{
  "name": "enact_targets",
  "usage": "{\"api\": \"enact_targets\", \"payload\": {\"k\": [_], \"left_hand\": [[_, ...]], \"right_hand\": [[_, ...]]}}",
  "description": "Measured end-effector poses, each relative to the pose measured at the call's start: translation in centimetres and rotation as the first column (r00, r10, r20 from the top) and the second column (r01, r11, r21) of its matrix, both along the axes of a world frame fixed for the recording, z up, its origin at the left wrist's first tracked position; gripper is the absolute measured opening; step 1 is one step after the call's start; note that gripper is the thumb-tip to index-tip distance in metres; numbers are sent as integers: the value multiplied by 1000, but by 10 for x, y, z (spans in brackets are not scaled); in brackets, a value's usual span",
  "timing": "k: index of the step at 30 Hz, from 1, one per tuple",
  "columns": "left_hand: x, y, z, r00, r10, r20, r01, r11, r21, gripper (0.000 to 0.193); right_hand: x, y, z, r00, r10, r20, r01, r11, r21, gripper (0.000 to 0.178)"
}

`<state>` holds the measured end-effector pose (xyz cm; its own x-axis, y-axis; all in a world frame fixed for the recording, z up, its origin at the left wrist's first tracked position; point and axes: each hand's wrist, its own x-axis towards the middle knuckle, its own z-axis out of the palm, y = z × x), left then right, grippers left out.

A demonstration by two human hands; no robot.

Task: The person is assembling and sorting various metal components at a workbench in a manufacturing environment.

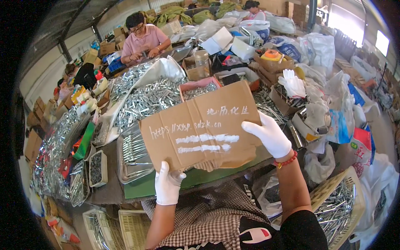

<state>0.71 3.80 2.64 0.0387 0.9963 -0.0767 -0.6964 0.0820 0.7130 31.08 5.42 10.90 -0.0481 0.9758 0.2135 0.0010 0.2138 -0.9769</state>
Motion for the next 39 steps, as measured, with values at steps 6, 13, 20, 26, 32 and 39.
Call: {"api": "enact_targets", "payload": {"k": [6, 13, 20, 26, 32, 39], "left_hand": [[1, 1, -8, 999, -41, -9, 41, 999, 0, 37], [-6, -3, -11, 983, -36, -178, 41, 999, 20, 36], [-12, -13, -15, 920, -60, -387, 99, 992, 81, 32], [-17, -17, -17, 896, -81, -437, 134, 987, 93, 28], [-15, -16, -19, 900, -86, -427, 141, 985, 99, 28], [-18, -16, -21, 897, -87, -433, 139, 986, 89, 28]], "right_hand": [[6, 4, 6, 998, -54, 27, 54, 998, -16, 35], [12, 7, 13, 993, -99, -70, 101, 995, 24, 33], [98, -21, -11, 885, -399, -238, 453, 858, 244, 40], [138, -58, -26, 770, -403, -494, 461, 887, -5, 43], [181, -49, -77, 794, -607, -30, 601, 776, 195, 45], [152, -38, -79, 874, -405, -268, 457, 873, 171, 57]]}}
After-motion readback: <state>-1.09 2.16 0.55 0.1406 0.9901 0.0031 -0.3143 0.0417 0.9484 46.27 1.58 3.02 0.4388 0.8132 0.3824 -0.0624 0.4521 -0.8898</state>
